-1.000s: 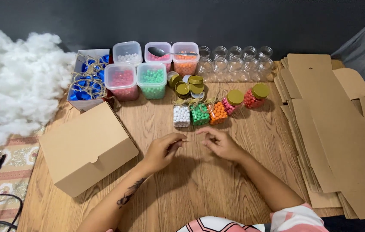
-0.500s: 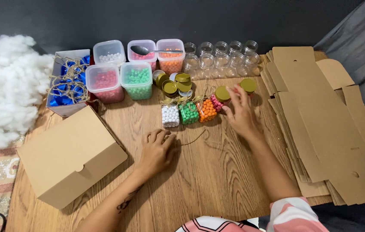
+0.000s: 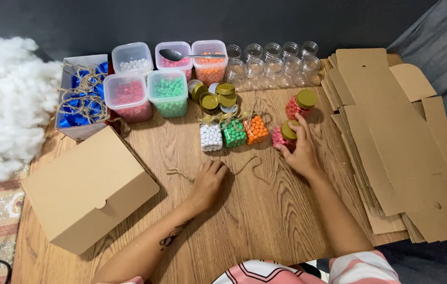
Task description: The person ties twine around the necks of small glass jars filled with colorful beads. They handle orange, pink, and red jars one at a time, wrapping and knotting the twine, then placing each finished jar in a row on the table.
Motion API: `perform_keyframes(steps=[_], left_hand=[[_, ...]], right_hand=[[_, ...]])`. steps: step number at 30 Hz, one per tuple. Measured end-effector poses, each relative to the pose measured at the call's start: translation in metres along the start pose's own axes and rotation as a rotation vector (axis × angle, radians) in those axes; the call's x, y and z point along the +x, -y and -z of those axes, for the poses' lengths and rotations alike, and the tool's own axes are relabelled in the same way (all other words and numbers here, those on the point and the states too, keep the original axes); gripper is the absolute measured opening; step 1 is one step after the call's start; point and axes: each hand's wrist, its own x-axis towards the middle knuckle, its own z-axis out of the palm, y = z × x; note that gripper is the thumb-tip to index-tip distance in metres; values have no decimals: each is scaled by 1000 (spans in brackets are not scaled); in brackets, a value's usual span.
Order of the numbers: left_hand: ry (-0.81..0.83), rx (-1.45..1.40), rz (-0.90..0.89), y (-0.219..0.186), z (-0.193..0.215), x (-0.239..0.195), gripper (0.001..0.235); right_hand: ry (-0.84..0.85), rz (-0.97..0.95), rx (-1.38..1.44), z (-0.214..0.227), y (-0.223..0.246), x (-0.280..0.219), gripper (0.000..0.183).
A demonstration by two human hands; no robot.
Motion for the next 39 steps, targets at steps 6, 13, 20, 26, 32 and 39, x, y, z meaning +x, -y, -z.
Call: perform_keyframes(steps=[6, 13, 20, 26, 32, 39], left_hand=[[143, -494, 150, -11, 30, 0, 13], [213, -639, 281, -46, 91, 28, 39], [221, -720, 329, -42, 72, 19, 30], [87, -829, 445, -31, 71, 18, 29], [-13, -731, 363, -27, 91, 23, 28], [-41, -764, 297, -23, 91, 23, 22]], right_hand=[[80, -277, 222, 24, -12, -44, 81], [254, -322, 464, 47, 49, -83, 102], [561, 163, 470, 38, 126, -59, 73], [729, 146, 538, -12, 119, -38, 76], [721, 115, 599, -31, 110, -29, 66], [610, 102, 527, -19, 107, -34, 62]])
